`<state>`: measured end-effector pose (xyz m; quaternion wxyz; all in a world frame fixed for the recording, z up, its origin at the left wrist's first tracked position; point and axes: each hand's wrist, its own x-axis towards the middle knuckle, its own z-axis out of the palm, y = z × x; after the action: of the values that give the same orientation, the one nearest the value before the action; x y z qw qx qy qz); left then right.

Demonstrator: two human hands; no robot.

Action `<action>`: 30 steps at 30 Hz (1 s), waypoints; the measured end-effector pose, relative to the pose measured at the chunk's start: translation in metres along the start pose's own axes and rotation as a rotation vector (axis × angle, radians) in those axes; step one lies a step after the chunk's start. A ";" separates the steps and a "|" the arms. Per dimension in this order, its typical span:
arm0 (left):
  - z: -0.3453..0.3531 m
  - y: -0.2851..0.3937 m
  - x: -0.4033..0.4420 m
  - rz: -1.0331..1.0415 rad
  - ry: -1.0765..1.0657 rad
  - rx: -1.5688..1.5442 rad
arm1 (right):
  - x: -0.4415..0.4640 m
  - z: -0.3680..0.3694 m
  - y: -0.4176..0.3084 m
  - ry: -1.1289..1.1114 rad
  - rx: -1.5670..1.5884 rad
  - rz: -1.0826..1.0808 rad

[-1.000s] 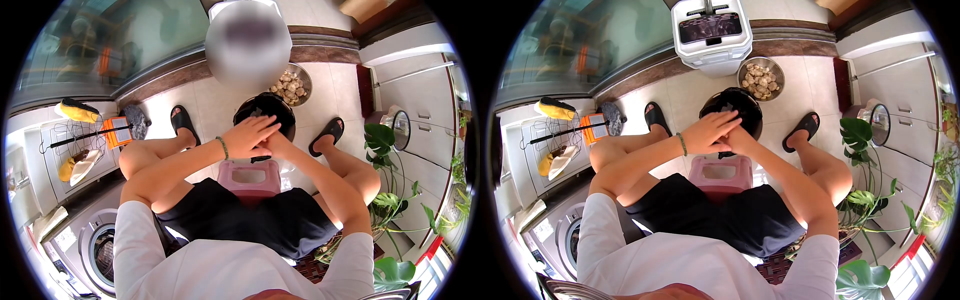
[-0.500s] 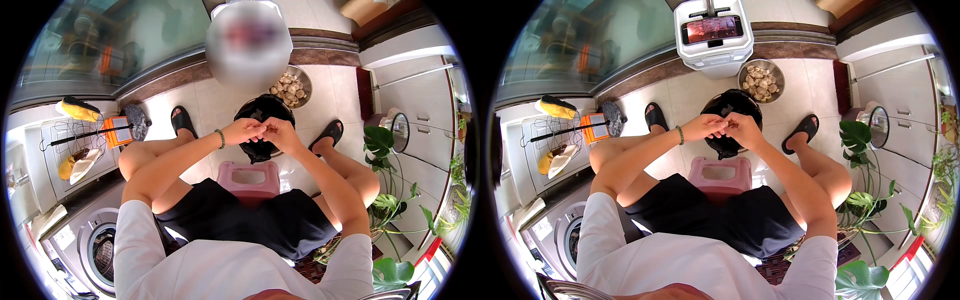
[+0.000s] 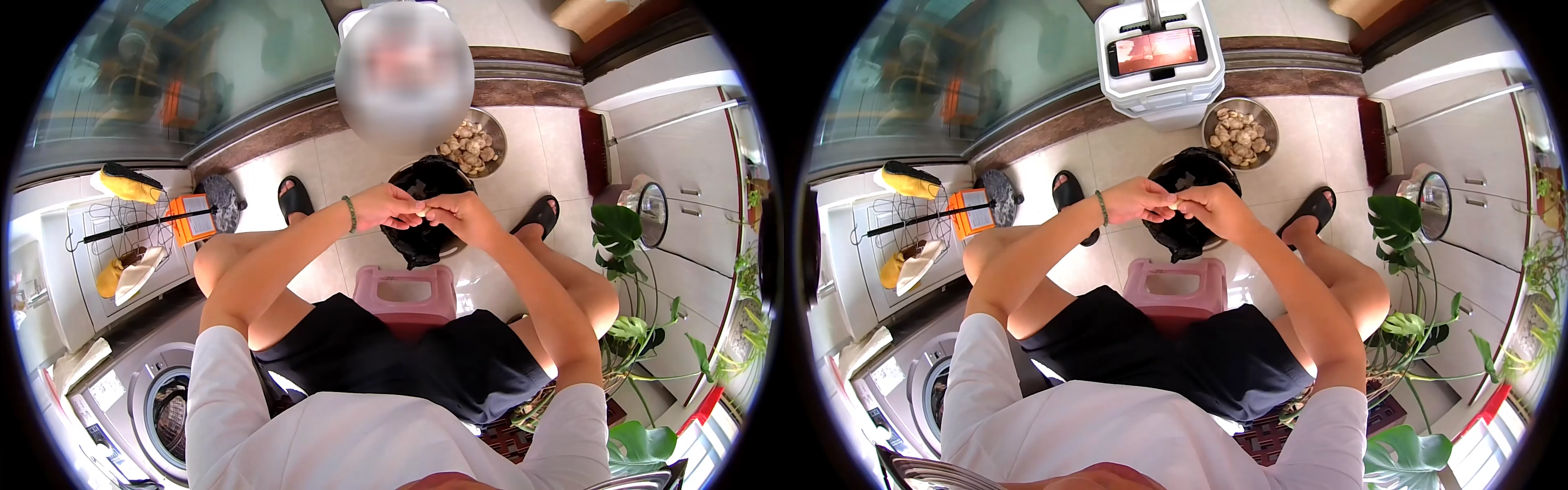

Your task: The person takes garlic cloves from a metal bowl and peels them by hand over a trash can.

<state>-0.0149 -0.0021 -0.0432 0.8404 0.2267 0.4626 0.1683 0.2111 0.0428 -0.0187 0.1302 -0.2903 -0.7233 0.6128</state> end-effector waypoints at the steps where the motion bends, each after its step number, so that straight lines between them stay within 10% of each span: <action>1: 0.001 0.002 -0.001 0.011 0.029 -0.007 | -0.001 0.002 0.005 0.001 0.000 0.000; 6: 0.007 0.000 0.001 0.125 0.160 0.001 | -0.003 0.011 0.028 0.187 0.621 0.276; 27: 0.018 -0.008 0.004 0.300 0.203 0.144 | -0.002 0.009 0.029 0.347 0.235 0.225; 30: 0.011 -0.011 0.008 0.293 0.190 0.196 | 0.000 0.014 0.016 0.371 0.584 0.247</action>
<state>-0.0011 -0.0099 -0.0492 0.7334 0.3552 0.5162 0.2636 0.2075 0.0326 -0.0375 0.2615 -0.4325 -0.4415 0.7414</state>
